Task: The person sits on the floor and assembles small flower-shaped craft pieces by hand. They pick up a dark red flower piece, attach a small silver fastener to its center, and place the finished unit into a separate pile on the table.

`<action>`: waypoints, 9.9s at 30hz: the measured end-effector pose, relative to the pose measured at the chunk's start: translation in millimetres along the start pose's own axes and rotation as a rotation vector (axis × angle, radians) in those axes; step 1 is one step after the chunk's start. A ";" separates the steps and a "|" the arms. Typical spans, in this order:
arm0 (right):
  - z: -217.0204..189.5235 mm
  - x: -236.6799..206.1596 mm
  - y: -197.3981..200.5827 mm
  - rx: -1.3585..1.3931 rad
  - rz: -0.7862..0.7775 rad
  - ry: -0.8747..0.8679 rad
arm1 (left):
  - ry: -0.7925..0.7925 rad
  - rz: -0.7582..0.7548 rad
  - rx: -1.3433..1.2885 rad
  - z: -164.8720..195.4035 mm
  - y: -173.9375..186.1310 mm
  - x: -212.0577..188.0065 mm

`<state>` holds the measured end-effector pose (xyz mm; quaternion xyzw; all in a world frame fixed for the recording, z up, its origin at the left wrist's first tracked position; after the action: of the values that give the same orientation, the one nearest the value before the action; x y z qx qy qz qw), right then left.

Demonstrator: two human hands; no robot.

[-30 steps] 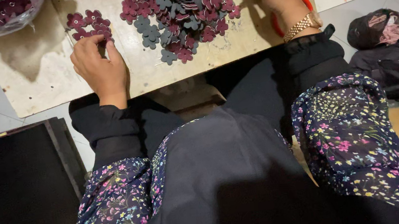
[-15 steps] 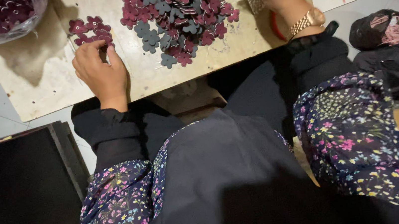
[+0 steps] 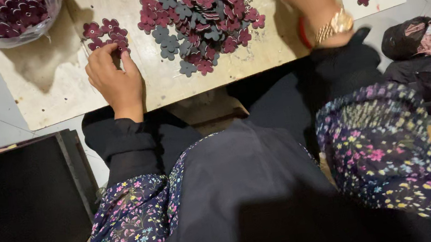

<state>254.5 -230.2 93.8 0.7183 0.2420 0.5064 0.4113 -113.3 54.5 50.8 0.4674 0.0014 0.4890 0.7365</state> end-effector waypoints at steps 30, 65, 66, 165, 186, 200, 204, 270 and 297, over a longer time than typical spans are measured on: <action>-91.4 -86.7 -14.3 0.236 0.190 -0.363 | -0.174 -0.104 -0.009 88.3 -45.0 -6.8; -127.6 -70.3 -4.1 0.693 0.367 -0.691 | 0.264 -0.080 -0.849 60.9 -41.2 -10.0; -135.1 -66.0 -3.4 0.802 0.348 -0.727 | 0.346 -0.067 -0.949 59.5 -47.2 -12.5; -81.2 -48.9 -23.6 0.208 0.219 -0.467 | -0.131 -0.099 -0.119 70.2 -22.8 -12.3; -65.2 -43.5 -2.7 0.185 0.290 -0.377 | -0.163 -0.043 -0.198 66.3 -11.0 -10.8; -207.4 -6.5 30.1 1.086 0.025 -0.469 | 0.615 -0.617 -1.374 141.8 -6.7 -23.8; -220.1 -3.4 42.2 0.998 0.025 -0.429 | 0.675 -0.544 -1.354 136.8 -4.1 -27.5; -39.8 -54.1 -67.7 0.527 0.194 -0.714 | -0.083 0.107 0.105 22.3 15.4 8.3; -176.2 -44.0 -7.3 0.767 0.066 -0.556 | 0.619 -0.457 -1.197 87.9 -50.8 -36.0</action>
<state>75.4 -198.9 90.7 0.9338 0.2695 0.1818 0.1493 -55.2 -36.2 48.9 -0.1898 0.0397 0.3494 0.9167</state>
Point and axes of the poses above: each hand's wrist, its own x-axis towards the middle knuckle, its own y-axis out of the back of the hand, z = x × y, the point moved 2 cm from there along x, towards the middle knuckle, and after that the axes turned 1 degree about z, right-handed, at the moved point
